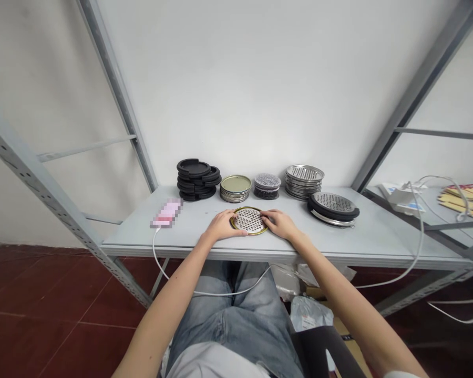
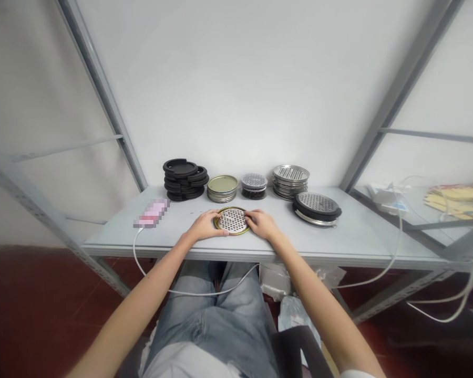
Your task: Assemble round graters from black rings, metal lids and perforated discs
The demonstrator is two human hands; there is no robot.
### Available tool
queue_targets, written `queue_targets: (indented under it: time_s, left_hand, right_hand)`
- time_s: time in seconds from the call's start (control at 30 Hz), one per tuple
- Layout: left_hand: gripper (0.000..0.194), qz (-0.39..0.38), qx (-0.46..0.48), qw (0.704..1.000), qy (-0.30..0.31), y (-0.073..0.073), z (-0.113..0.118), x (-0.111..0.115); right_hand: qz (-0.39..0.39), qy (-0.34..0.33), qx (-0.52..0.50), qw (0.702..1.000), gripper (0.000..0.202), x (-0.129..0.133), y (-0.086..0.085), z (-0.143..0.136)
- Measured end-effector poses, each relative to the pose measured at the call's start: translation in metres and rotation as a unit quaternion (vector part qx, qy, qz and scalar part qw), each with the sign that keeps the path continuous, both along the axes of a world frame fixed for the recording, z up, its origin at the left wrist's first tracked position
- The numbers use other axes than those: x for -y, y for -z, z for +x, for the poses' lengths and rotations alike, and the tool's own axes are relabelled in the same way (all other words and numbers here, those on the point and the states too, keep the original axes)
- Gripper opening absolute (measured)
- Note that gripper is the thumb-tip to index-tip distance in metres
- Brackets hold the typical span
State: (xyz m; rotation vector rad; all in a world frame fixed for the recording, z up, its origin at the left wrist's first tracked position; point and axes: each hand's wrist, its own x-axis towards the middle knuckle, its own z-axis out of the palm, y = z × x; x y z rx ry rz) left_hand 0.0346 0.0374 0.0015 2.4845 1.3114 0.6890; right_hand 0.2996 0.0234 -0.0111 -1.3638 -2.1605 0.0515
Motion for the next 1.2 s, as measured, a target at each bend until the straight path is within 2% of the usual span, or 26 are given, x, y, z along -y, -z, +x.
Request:
queue_targets:
  time_s: [0.1,0.2,0.33,0.47,0.53,0.6,0.77,0.9,1.07,1.2]
  left_hand:
    - [0.087,-0.002,0.016,1.0,-0.007,0.0,0.001,0.002]
    - [0.083,-0.01,0.024,0.999,-0.02,-0.001,0.001,0.002]
    - [0.077,-0.001,0.025,0.999,-0.023,-0.001,0.002,0.005]
    - [0.051,0.024,0.043,0.999,-0.023,-0.004,0.001,0.011]
    - [0.046,0.035,0.047,0.998,-0.03,-0.006,0.001,0.014]
    - [0.049,0.045,0.045,0.998,-0.026,-0.007,0.001,0.016]
    - [0.074,0.042,0.004,0.999,0.017,-0.004,0.002,0.011]
    - [0.075,0.015,-0.024,0.999,0.021,0.002,0.002,0.005]
    - [0.081,0.019,-0.026,0.999,0.018,0.004,0.003,0.002]
    - [0.078,0.021,-0.036,0.999,0.014,0.004,0.003,0.003]
  right_hand:
    - [0.039,0.008,0.051,0.998,0.038,0.003,0.0,-0.003]
    - [0.059,0.032,0.055,0.996,0.041,0.004,0.0,-0.003]
    - [0.015,0.017,0.041,0.999,0.047,0.003,0.0,-0.001]
    - [-0.015,-0.005,0.015,1.0,0.046,0.001,0.0,0.0]
    - [-0.018,-0.015,-0.001,1.0,0.044,0.001,0.0,0.001]
    - [-0.019,-0.028,-0.013,0.999,0.042,0.0,0.0,0.002]
    - [-0.017,-0.045,-0.008,0.999,0.041,0.0,0.002,0.002]
    - [-0.018,-0.038,0.001,0.999,0.041,0.002,0.0,0.001]
    - [-0.023,-0.036,0.013,0.999,0.046,0.003,-0.002,0.0]
    - [-0.026,-0.037,0.013,0.999,0.048,0.003,-0.001,0.0]
